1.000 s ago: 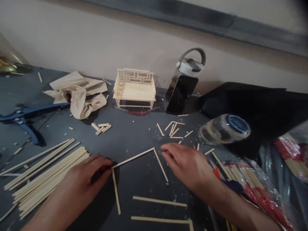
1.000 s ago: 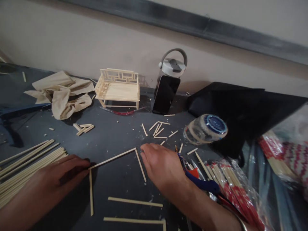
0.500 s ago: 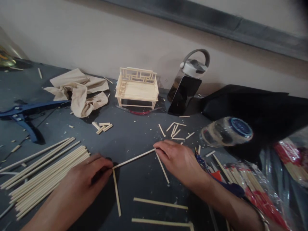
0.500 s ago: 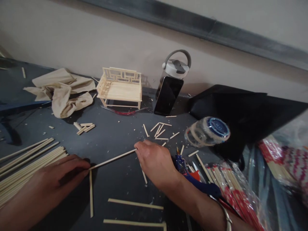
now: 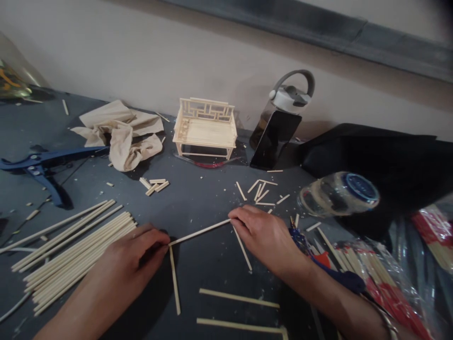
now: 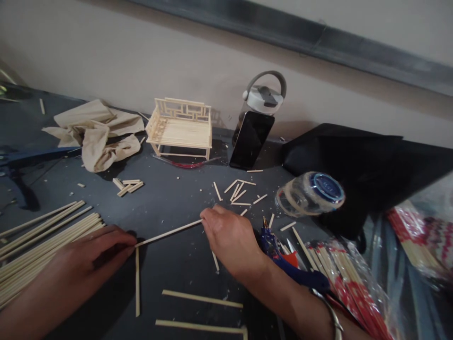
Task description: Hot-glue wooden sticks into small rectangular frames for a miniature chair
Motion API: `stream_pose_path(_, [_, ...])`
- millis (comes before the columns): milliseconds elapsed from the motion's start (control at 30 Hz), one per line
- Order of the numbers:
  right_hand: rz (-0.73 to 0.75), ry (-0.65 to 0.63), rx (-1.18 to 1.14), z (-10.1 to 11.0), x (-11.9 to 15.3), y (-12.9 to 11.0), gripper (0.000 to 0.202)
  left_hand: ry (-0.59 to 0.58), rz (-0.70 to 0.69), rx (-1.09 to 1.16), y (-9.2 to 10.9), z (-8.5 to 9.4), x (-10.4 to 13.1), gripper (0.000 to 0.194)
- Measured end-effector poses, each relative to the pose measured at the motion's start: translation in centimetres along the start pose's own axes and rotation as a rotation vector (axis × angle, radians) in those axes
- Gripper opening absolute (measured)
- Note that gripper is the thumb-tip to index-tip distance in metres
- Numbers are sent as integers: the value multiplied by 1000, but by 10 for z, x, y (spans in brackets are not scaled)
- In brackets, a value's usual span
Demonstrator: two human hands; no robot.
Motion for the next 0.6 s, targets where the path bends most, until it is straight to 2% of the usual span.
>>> stream_pose_path(233, [-16, -10, -11, 0, -1, -1, 21, 1, -20, -17, -1, -3, -1, 25])
stream_pose_path(367, [-12, 33, -23, 6, 3, -2, 18, 36, -18, -26, -3, -3, -1, 25])
stream_pose_path(500, [-59, 80, -41, 13, 22, -3, 17, 82, 2, -53, -4, 3, 6, 23])
stream_pose_path(600, [-109, 42, -59, 11, 44, -3, 24, 77, 22, -85, 1, 7, 18, 24])
Point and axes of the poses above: each hand's wrist, its own x-axis away from the middle knuckle, its own z-axis out of the back of the hand, y = z × x, the point moved 4 cm from there along -x, towards the middle knuckle, and after that the axes turned 7 degrees about -x, right-handed, at the moved point
